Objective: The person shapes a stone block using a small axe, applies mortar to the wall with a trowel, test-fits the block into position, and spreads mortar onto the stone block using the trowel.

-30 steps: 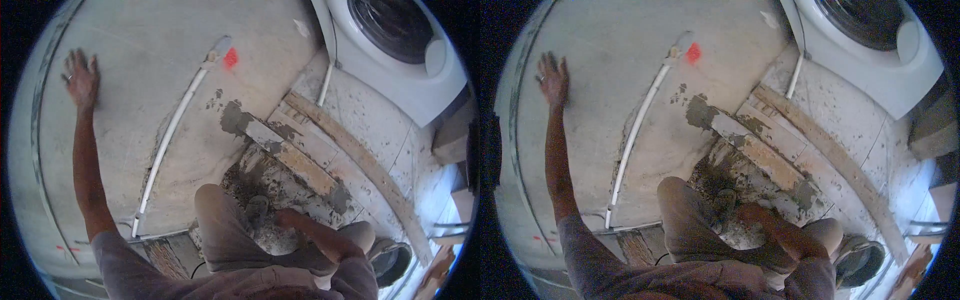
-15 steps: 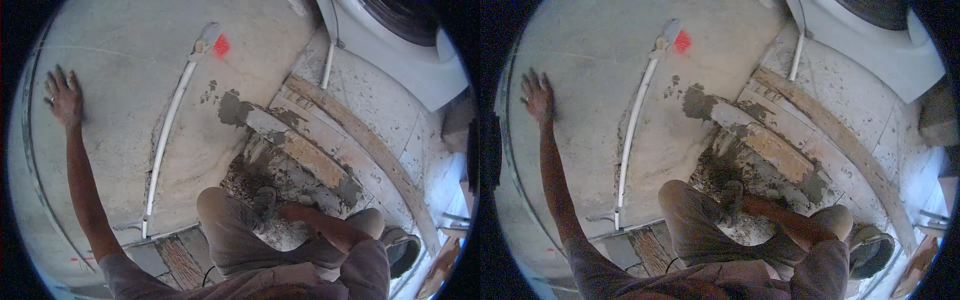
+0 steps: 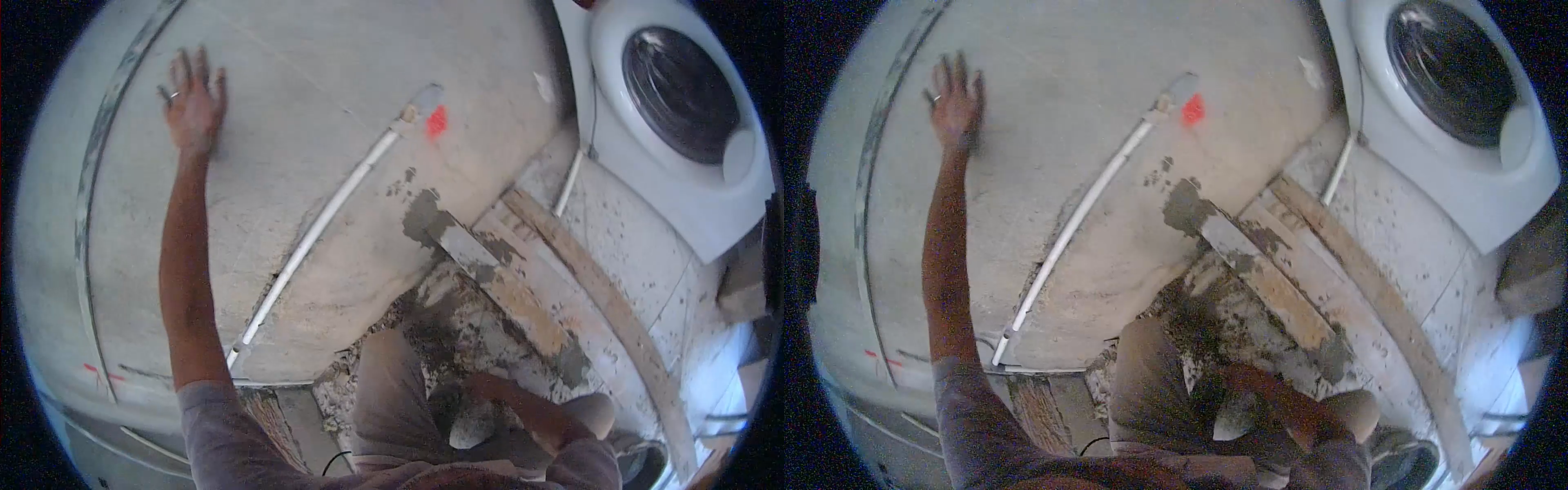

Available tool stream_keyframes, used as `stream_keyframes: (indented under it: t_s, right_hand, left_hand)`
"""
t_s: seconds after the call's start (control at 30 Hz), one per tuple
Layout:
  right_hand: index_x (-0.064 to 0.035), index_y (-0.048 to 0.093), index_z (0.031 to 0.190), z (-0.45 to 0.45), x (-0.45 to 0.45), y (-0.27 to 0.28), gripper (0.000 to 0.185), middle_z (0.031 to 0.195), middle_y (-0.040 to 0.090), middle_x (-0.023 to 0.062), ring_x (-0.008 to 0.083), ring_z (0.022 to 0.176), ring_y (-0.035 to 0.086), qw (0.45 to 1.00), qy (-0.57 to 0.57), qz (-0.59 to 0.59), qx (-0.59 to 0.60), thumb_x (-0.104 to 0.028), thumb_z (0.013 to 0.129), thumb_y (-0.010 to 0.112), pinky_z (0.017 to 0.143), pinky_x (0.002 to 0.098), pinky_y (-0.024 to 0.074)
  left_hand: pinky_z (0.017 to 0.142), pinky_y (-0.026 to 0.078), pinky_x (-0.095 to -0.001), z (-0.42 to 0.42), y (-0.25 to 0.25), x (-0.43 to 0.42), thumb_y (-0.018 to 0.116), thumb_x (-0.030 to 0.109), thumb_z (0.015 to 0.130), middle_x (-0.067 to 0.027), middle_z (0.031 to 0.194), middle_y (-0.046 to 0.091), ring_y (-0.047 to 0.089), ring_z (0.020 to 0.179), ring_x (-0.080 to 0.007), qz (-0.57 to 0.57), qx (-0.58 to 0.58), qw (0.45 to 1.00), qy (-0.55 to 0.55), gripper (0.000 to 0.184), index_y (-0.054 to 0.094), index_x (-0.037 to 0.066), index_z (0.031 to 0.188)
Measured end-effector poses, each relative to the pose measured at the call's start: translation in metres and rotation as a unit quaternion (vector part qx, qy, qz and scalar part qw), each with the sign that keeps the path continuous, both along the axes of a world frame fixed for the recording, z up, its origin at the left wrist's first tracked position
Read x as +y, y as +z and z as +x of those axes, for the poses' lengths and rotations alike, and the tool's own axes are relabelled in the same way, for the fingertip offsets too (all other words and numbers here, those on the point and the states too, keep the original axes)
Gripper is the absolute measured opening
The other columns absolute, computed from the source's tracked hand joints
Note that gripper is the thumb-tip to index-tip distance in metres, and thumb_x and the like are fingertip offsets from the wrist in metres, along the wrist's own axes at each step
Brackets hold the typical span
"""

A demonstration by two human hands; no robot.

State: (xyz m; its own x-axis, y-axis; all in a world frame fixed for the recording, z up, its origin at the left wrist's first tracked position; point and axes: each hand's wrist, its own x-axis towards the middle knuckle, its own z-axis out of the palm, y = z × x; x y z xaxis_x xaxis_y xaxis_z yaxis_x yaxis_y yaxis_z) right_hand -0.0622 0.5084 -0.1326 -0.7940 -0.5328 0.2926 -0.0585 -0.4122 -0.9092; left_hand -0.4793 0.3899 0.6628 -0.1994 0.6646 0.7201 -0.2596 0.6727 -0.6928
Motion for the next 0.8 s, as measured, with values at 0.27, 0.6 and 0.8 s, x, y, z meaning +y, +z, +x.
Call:
stream_keyframes:
  t_s: [0.27,0.6,0.8]
  right_hand:
    - [-0.0049,0.06,0.112,-0.02,0.074,0.067,0.038,0.109,0.061,0.0162,0.0309,0.099,0.059,0.801,0.085,0.593,0.003,-0.029,0.083,0.055,0.089,0.0427,0.0447]
    - [-0.0044,0.06,0.107,-0.012,0.101,0.127,0.035,0.108,0.06,0.0182,0.0342,0.094,0.06,0.819,-0.109,0.562,0.043,-0.026,0.08,0.058,0.083,0.0426,0.0474]
    - [-0.0065,0.061,0.106,-0.011,0.087,0.136,0.033,0.105,0.061,0.0179,0.0342,0.094,0.06,0.795,-0.005,0.599,-0.096,-0.022,0.076,0.06,0.082,0.0411,0.048]
  left_hand:
    - [0.112,0.014,-0.05,0.006,0.002,0.002,0.032,0.049,0.094,-0.0036,0.151,0.021,0.02,0.138,-0.0235,0.051,-0.071,0.996,-0.031,0.055,0.024,0.025,0.144]
    - [0.115,0.005,-0.0442,0.045,0.009,0.029,0.036,0.041,0.096,-0.0058,0.153,0.012,0.012,0.14,-0.0241,0.189,-0.251,0.947,0.06,0.057,0.023,0.015,0.144]
    - [0.115,0.005,-0.0434,0.046,0.009,0.025,0.034,0.041,0.096,-0.0039,0.153,0.012,0.01,0.141,-0.0213,0.195,-0.26,0.944,0.06,0.055,0.023,0.016,0.144]
